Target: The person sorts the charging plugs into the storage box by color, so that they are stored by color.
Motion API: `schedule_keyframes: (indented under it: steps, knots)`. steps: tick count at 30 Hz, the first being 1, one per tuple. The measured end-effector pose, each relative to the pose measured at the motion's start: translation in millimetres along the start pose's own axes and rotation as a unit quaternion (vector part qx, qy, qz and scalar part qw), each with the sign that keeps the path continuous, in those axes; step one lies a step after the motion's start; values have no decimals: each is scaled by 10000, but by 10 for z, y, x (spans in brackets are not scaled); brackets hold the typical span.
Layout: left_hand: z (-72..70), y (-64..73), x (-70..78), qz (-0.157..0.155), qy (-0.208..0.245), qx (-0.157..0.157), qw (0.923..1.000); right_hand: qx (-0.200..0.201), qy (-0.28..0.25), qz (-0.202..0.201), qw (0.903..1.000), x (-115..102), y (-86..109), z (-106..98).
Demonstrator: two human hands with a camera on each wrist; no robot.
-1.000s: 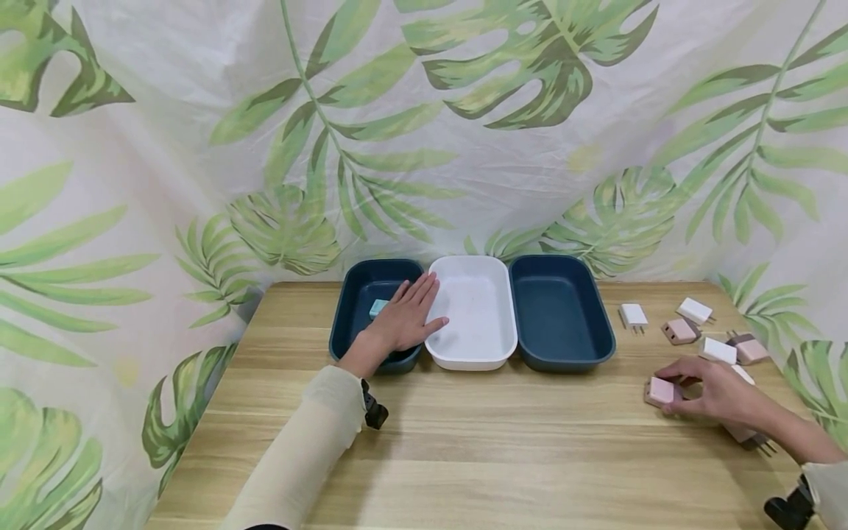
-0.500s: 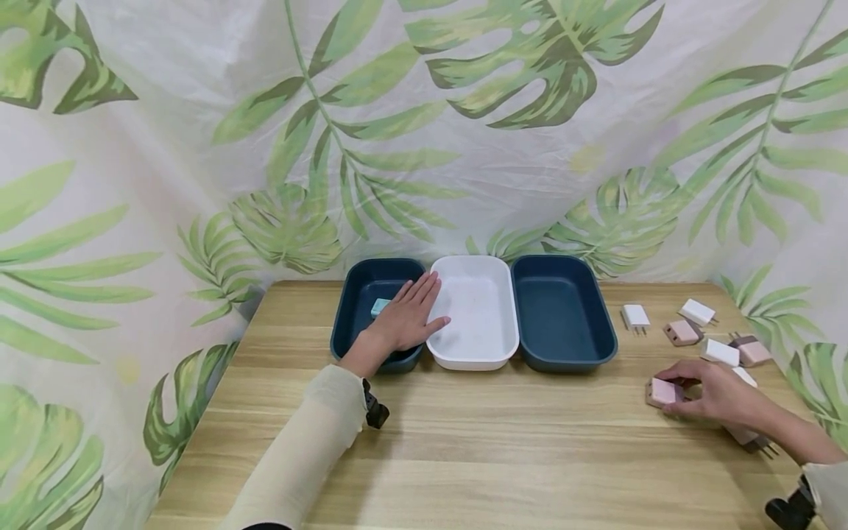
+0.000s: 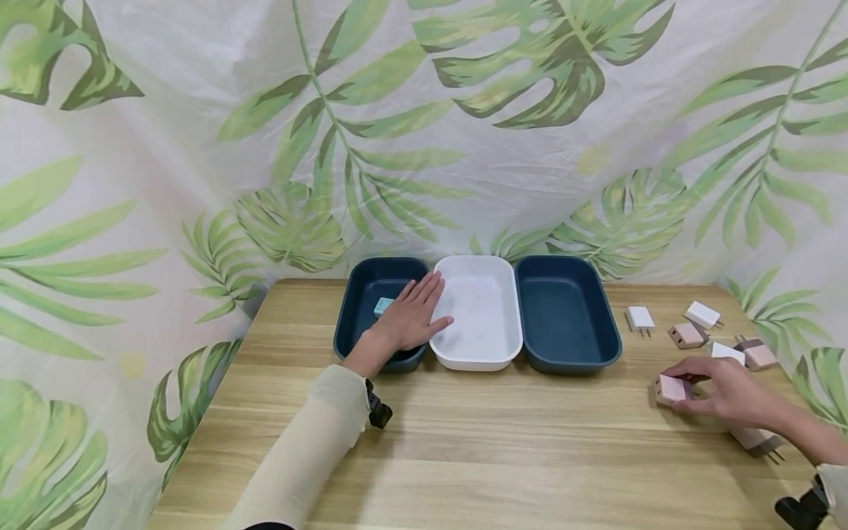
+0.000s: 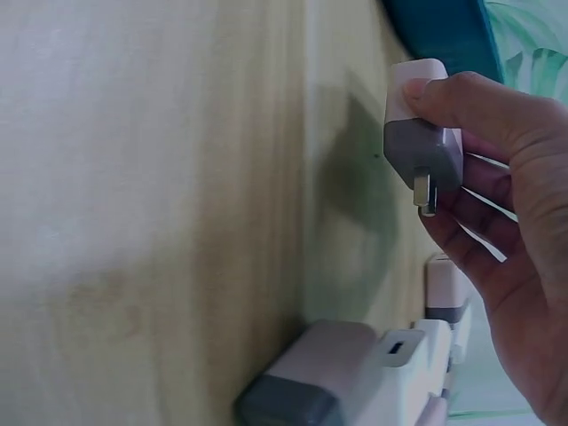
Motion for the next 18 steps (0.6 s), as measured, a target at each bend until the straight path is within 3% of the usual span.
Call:
schedule_keyframes:
  steps: [18]
  knots:
    - [54, -54, -12, -110, 7, -67, 9999, -178, 183, 186, 9995, -37, -204, -311]
Point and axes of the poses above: each hand's wrist, its own y-axis away from the middle knuckle, its own z-axis out of the palm, x = y × z, the point moved 2 cm from there along -y, towards the middle knuckle, and after that the axes turned 11 degrees about -z, right-handed, at the moved point
